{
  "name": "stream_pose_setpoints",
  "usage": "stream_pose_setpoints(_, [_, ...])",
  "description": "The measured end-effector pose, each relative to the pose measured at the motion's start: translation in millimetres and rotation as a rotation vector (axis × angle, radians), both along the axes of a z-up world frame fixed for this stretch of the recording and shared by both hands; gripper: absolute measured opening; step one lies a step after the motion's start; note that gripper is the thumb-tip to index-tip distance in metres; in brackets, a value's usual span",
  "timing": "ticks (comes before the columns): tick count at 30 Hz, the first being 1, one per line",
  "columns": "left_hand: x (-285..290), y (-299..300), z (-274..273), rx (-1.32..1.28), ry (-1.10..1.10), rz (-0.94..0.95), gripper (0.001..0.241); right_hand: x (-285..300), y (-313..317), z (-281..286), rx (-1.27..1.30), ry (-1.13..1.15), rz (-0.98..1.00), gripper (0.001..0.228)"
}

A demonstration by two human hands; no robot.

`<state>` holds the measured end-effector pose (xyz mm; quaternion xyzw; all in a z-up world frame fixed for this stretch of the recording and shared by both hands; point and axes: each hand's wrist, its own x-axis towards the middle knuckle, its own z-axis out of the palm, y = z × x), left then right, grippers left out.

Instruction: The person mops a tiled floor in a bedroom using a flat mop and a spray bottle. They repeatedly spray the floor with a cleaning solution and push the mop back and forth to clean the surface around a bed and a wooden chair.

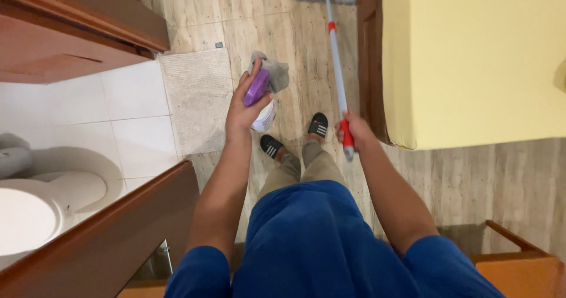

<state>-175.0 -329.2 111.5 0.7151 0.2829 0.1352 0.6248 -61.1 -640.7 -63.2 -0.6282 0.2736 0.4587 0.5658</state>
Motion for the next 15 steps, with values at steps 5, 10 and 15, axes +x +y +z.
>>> stream_pose_setpoints(5, [-10.7,0.5,-22.9,-0.063,0.021,0.01,0.079,-88.0,-58.5,111.3,-0.061,0.059,0.088,0.046])
stream_pose_setpoints(10, [-11.3,1.7,-55.4,-0.037,-0.053,-0.011,0.078,-117.1,-78.1,137.1,0.023,0.179,0.087,0.061])
stream_pose_setpoints(15, [-14.8,11.9,-66.4,-0.038,-0.076,0.029,0.079,-63.8,-39.4,73.7,0.115,0.109,0.128,0.063])
